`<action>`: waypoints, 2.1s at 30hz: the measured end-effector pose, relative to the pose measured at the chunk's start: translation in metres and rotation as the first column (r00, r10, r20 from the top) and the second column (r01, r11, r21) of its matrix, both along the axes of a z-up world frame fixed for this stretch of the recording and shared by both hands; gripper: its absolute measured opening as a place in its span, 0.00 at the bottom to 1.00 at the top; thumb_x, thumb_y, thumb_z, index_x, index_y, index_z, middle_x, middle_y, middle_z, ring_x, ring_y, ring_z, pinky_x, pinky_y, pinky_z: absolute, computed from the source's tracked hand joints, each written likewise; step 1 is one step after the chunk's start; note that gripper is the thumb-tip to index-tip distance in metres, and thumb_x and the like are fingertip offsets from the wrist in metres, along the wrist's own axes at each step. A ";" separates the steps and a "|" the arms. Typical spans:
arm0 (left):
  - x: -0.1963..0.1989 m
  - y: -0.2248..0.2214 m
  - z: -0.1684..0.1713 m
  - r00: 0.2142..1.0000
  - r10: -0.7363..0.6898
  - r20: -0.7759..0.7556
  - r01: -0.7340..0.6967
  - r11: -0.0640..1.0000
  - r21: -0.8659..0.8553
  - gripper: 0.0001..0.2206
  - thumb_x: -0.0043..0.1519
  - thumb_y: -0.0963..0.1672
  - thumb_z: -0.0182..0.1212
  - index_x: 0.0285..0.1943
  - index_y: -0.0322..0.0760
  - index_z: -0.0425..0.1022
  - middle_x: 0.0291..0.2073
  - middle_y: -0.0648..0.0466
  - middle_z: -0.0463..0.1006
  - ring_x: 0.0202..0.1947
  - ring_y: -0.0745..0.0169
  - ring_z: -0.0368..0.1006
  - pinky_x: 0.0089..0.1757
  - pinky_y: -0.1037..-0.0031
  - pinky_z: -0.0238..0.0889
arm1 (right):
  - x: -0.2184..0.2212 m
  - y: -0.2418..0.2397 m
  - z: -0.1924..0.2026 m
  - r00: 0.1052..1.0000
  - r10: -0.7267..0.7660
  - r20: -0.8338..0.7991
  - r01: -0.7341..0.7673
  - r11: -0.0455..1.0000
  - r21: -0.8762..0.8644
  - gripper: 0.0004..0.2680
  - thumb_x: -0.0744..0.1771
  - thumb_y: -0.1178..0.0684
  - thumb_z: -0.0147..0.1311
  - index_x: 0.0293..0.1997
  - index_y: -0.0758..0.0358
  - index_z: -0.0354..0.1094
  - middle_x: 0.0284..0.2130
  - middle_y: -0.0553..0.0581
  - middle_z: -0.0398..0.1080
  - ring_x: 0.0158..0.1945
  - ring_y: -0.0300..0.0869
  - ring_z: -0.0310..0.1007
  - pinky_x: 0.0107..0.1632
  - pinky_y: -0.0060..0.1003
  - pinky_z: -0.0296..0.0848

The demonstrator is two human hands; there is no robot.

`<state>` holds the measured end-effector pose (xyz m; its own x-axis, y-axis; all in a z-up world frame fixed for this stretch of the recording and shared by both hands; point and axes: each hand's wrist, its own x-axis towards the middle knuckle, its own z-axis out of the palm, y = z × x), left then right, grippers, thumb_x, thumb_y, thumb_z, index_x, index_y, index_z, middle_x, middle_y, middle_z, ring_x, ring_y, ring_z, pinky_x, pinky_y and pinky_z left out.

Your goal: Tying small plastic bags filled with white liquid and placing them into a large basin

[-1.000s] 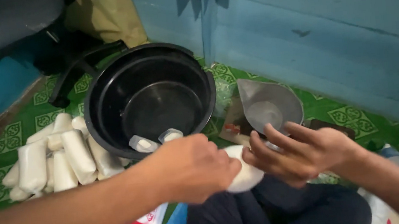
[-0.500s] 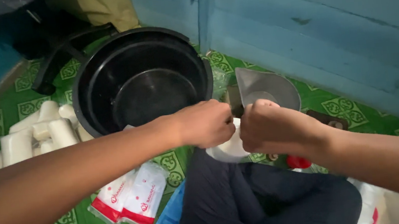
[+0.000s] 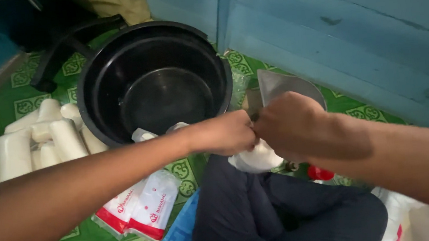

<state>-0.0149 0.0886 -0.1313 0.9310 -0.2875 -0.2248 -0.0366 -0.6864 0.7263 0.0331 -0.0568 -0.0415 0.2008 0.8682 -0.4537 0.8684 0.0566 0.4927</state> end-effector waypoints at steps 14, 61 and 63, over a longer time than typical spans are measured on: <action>-0.021 -0.027 -0.062 0.783 -0.271 0.561 0.287 0.956 0.061 0.14 0.52 0.48 0.65 0.13 0.45 0.73 0.10 0.61 0.71 0.19 0.65 0.75 0.28 0.75 0.67 | 0.017 0.006 0.062 0.219 -0.836 -0.504 0.523 0.536 -0.662 0.09 0.64 0.54 0.48 0.32 0.66 0.76 0.18 0.56 0.72 0.23 0.40 0.75 0.28 0.32 0.75; -0.122 -0.048 0.190 0.756 -0.536 0.375 0.367 0.822 0.436 0.02 0.59 0.41 0.55 0.37 0.40 0.68 0.25 0.54 0.78 0.22 0.50 0.75 0.22 0.58 0.60 | -0.014 -0.078 0.046 0.638 0.765 0.082 -0.271 0.123 0.955 0.03 0.67 0.53 0.44 0.35 0.54 0.62 0.25 0.54 0.70 0.25 0.41 0.72 0.28 0.34 0.73; -0.116 -0.048 0.165 0.766 -0.550 0.332 0.354 0.793 0.497 0.05 0.56 0.39 0.56 0.38 0.41 0.70 0.25 0.52 0.79 0.21 0.47 0.76 0.20 0.54 0.62 | -0.009 -0.074 0.046 0.665 0.743 0.078 -0.415 0.281 0.866 0.06 0.68 0.55 0.42 0.34 0.58 0.66 0.29 0.57 0.69 0.27 0.43 0.70 0.31 0.35 0.72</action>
